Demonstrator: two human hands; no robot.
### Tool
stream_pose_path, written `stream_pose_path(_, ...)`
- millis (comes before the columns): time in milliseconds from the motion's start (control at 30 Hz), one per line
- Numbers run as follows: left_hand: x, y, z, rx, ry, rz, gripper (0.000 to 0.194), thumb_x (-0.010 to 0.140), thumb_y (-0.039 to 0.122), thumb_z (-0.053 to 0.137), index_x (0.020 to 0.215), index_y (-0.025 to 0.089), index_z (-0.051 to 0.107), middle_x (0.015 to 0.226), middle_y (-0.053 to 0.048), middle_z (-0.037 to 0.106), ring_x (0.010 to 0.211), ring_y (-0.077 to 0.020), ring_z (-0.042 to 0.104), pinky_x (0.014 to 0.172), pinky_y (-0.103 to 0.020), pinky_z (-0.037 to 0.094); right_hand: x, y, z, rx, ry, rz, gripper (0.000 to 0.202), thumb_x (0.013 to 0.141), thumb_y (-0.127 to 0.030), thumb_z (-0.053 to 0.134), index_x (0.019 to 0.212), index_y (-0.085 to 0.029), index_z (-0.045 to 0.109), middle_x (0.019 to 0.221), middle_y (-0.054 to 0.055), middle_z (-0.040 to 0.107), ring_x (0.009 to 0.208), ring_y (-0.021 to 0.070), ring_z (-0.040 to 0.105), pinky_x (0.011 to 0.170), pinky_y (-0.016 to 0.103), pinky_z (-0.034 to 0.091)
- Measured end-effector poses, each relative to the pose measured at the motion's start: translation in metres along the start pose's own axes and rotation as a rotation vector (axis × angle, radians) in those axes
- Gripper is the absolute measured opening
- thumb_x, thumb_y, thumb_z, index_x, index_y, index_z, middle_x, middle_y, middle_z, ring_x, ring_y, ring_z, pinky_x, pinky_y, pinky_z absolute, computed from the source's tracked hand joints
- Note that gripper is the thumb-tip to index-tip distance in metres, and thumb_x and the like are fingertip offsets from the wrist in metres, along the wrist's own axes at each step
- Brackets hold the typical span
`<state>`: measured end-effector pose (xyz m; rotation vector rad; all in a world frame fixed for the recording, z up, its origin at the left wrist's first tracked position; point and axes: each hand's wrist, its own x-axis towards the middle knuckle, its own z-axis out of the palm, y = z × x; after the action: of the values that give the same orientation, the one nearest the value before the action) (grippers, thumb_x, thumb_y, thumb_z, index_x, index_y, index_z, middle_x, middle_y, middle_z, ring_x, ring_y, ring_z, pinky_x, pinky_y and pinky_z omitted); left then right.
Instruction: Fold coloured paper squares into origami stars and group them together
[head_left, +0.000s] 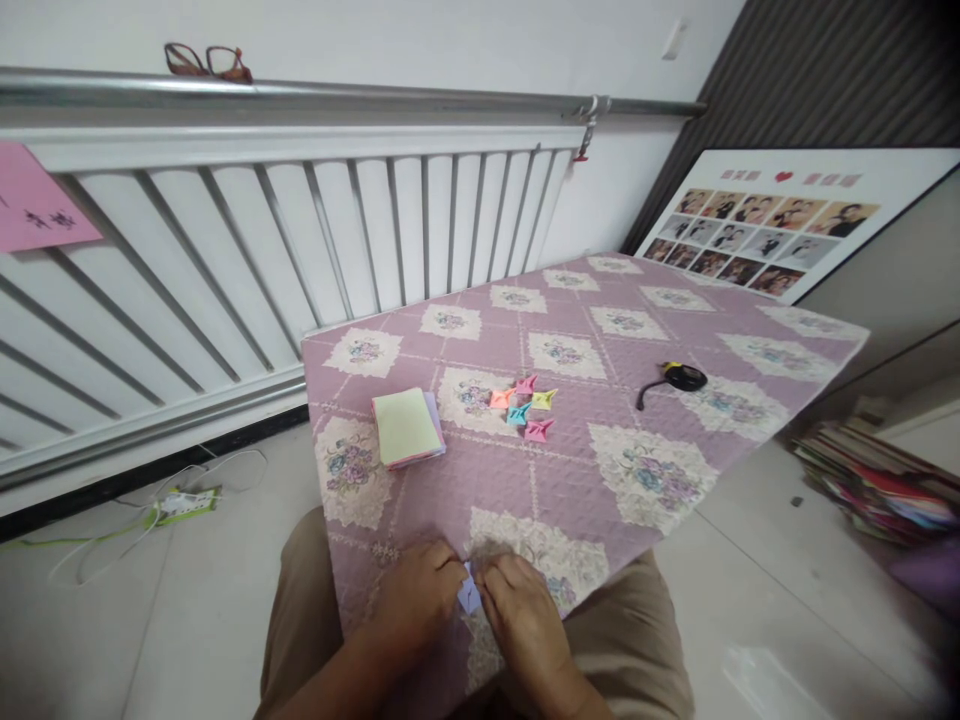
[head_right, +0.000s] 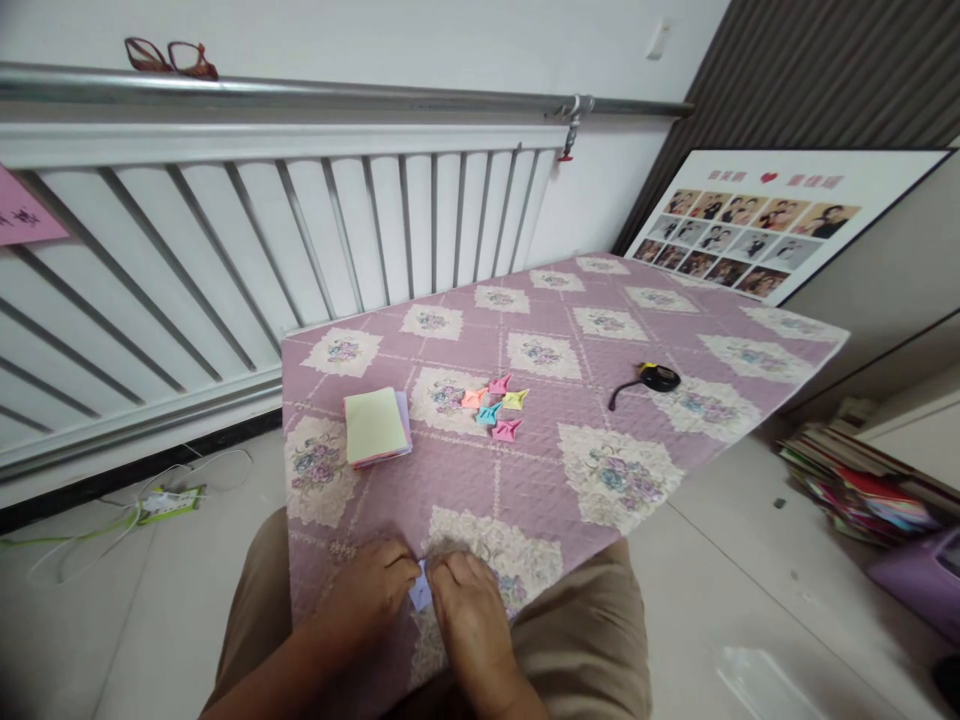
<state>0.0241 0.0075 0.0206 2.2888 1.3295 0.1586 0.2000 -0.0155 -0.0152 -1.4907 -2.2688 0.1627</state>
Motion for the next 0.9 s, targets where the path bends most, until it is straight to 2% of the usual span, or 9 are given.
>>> stream_pose_path(133,-0.003,-0.006,-0.002,0.040,-0.011,0.056,0.025,0.092,0.011,0.047,0.099,0.021,0.069,0.103,-0.005,0.066,0.095,-0.0206,0.058,0.083,-0.032,0.044,0.000,-0.001,-0.010,0.059,-0.056,0.006,0.013,0.085,-0.011,0.064,0.088,-0.022,0.066,0.085,0.002,0.066,0.081,0.0210,0.060,0.076,0.034,0.046)
stream_pose_path(233,-0.007,-0.008,-0.007,0.017,-0.018,0.102,0.025,0.089,0.012,0.053,0.105,0.024,0.067,0.106,-0.003,0.065,0.098,-0.0206,0.057,0.085,-0.032,0.044,0.000,-0.002,-0.021,0.153,-0.113,0.021,0.030,0.078,-0.010,0.073,0.103,-0.025,0.067,0.097,0.002,0.068,0.090,0.0227,0.061,0.081,0.036,0.047)
stream_pose_path(333,-0.010,-0.008,-0.008,0.024,0.008,0.107,0.022,0.088,0.018,0.058,0.108,0.025,0.066,0.107,-0.003,0.064,0.099,-0.0217,0.055,0.086,-0.034,0.044,0.001,-0.003,-0.029,0.203,-0.152,0.055,0.041,0.071,-0.010,0.079,0.106,-0.027,0.067,0.100,0.002,0.068,0.093,0.0240,0.061,0.084,0.037,0.047)
stream_pose_path(567,-0.013,-0.012,0.007,0.024,0.117,0.120,0.016,0.091,0.023,0.059,0.106,0.024,0.066,0.103,-0.003,0.065,0.094,-0.0216,0.056,0.083,-0.036,0.044,0.002,-0.003,-0.027,0.193,-0.149,0.040,0.033,0.077,-0.012,0.075,0.106,-0.028,0.068,0.099,0.003,0.069,0.092,0.0238,0.061,0.083,0.038,0.048)
stream_pose_path(733,-0.015,-0.016,0.015,0.020,0.183,0.126,0.015,0.090,0.018,0.059,0.101,0.024,0.067,0.099,-0.002,0.066,0.090,-0.0212,0.056,0.081,-0.035,0.044,-0.001,-0.002,-0.023,0.192,-0.105,0.024,0.025,0.081,-0.012,0.071,0.101,-0.026,0.067,0.097,0.002,0.068,0.090,0.0229,0.060,0.082,0.038,0.047)
stream_pose_path(900,-0.014,-0.013,0.015,-0.018,0.220,0.104,0.014,0.089,0.014,0.056,0.091,0.021,0.067,0.094,-0.003,0.065,0.088,-0.0208,0.056,0.080,-0.036,0.043,-0.004,-0.001,-0.017,0.171,-0.057,0.033,0.020,0.082,-0.012,0.069,0.096,-0.026,0.066,0.093,0.000,0.068,0.086,0.0218,0.060,0.080,0.037,0.045)
